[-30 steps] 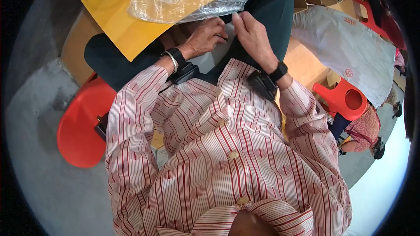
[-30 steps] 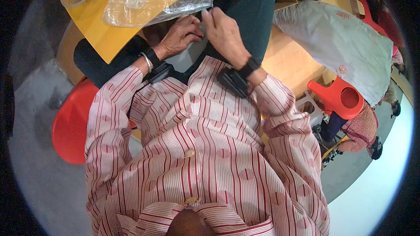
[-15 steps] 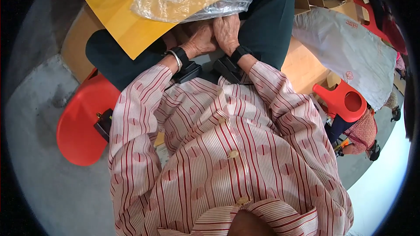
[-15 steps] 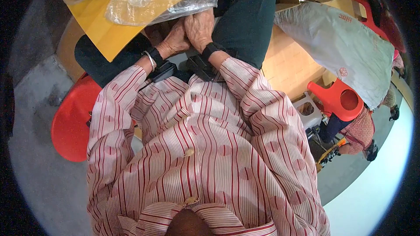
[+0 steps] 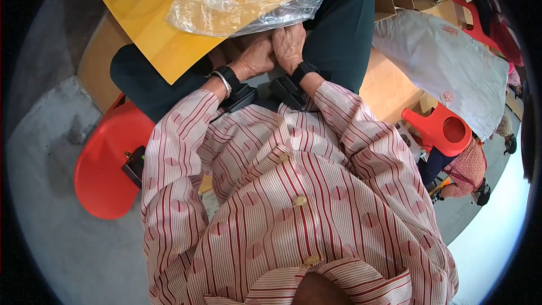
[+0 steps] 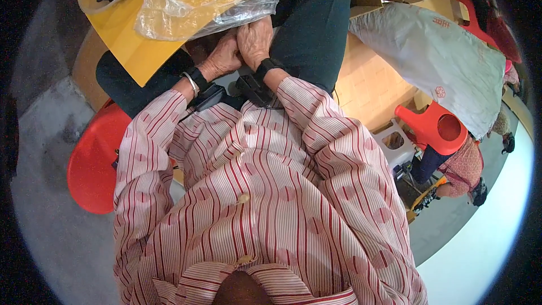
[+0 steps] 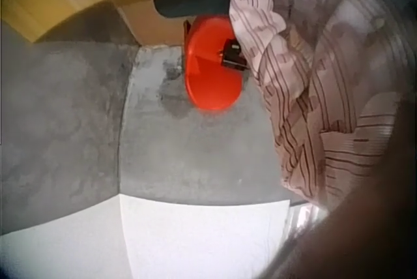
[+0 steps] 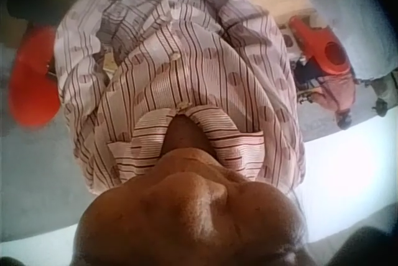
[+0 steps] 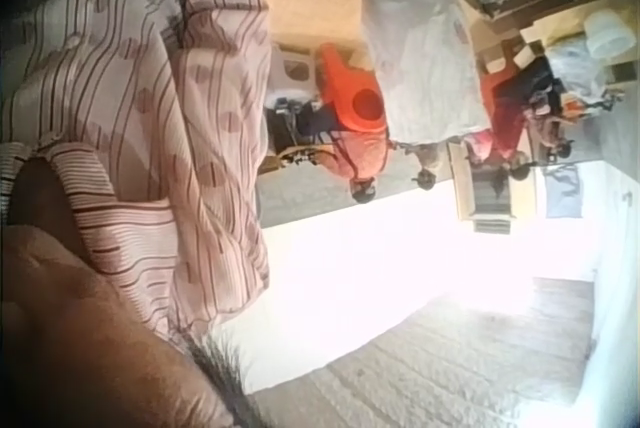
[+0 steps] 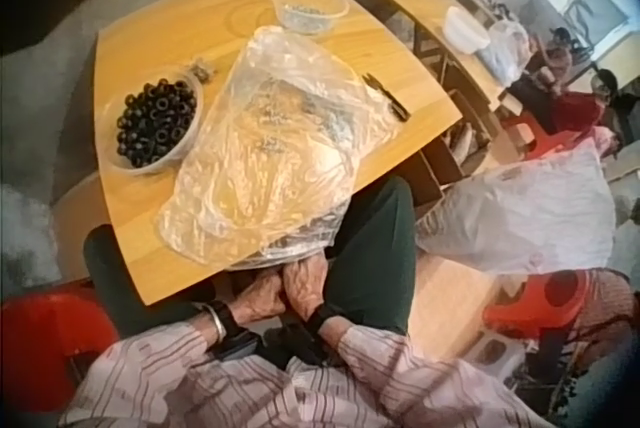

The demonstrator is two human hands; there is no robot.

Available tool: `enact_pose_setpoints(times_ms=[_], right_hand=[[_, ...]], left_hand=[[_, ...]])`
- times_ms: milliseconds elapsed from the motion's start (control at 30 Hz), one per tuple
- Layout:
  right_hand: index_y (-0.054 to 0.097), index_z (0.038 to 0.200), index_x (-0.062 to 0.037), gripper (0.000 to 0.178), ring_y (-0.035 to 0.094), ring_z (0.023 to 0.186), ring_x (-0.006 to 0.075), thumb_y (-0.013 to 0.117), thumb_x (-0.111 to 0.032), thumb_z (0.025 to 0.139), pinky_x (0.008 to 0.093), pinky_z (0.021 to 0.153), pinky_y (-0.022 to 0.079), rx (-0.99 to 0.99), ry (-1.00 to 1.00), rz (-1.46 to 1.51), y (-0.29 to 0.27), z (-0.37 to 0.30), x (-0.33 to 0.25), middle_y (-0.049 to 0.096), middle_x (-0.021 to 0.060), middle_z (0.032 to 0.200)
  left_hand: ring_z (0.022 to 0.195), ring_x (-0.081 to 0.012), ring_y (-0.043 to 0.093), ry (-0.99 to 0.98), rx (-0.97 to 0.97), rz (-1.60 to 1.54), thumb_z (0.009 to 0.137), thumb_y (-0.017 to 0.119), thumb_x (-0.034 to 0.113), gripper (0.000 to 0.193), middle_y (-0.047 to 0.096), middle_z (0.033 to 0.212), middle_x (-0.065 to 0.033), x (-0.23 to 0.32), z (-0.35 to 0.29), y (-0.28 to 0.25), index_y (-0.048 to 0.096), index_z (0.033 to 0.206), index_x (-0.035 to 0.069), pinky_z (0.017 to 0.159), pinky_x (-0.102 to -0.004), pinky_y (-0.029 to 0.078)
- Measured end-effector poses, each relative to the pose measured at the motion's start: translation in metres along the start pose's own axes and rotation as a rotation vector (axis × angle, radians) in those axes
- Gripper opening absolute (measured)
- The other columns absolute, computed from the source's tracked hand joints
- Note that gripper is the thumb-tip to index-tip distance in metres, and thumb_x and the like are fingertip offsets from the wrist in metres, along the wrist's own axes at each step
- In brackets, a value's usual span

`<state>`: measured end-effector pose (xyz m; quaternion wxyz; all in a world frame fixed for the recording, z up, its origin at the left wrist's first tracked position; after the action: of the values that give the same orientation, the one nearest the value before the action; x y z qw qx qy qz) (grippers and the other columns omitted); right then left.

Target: The person assembles plastic components by picking up black plastic pieces and small pins from the table and inserting the pins into the black pieces by hand.

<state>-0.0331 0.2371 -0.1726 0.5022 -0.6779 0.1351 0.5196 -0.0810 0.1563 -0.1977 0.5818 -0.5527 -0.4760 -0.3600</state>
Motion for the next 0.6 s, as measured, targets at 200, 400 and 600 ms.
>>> enact_pose_setpoints(times_ms=[200, 400, 600], right_hand=[[0.06, 0.096, 0.0037, 0.033, 0.054, 0.093, 0.0437, 0.048, -0.026, 0.088, 0.0451, 0.08, 0.042, -0.011, 0.03, -0.122, 0.006, 0.001, 0.01, 0.06, 0.0261, 0.096], [0.061, 0.095, 0.0028, 0.037, 0.055, 0.091, 0.0432, 0.05, -0.031, 0.087, 0.0455, 0.077, 0.044, -0.036, -0.056, -0.184, 0.006, 0.002, 0.011, 0.061, 0.0247, 0.095], [0.062, 0.092, 0.0012, 0.034, 0.057, 0.087, 0.0415, 0.05, -0.03, 0.087, 0.0438, 0.075, 0.045, 0.01, -0.061, -0.149, 0.003, -0.002, 0.005, 0.062, 0.0226, 0.091]], left_hand=[[0.116, -0.0381, 0.046, -0.088, -0.049, -0.038, 0.069, 0.064, 0.005, 0.052, 0.05, 0.122, -0.024, 0.0, 0.001, -0.004, 0.048, 0.117, -0.004, 0.1, -0.0385, 0.035], [0.11, -0.0403, 0.05, -0.095, 0.021, 0.054, 0.067, 0.065, 0.005, 0.05, 0.055, 0.112, -0.0259, 0.014, 0.002, -0.007, 0.05, 0.114, -0.006, 0.096, -0.0409, 0.039], [0.109, -0.0425, 0.049, -0.084, -0.015, 0.029, 0.069, 0.063, 0.006, 0.044, 0.055, 0.113, -0.0273, 0.006, 0.001, -0.005, 0.054, 0.11, -0.007, 0.096, -0.042, 0.039]])
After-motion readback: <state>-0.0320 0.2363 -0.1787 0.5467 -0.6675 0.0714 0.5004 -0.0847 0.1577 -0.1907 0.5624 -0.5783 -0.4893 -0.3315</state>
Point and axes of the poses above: each hand's wrist, its own z-axis towards the middle knuckle, its own y-axis out of the palm, x = y × z, the point moved 5 cm from there along z, towards the middle knuckle
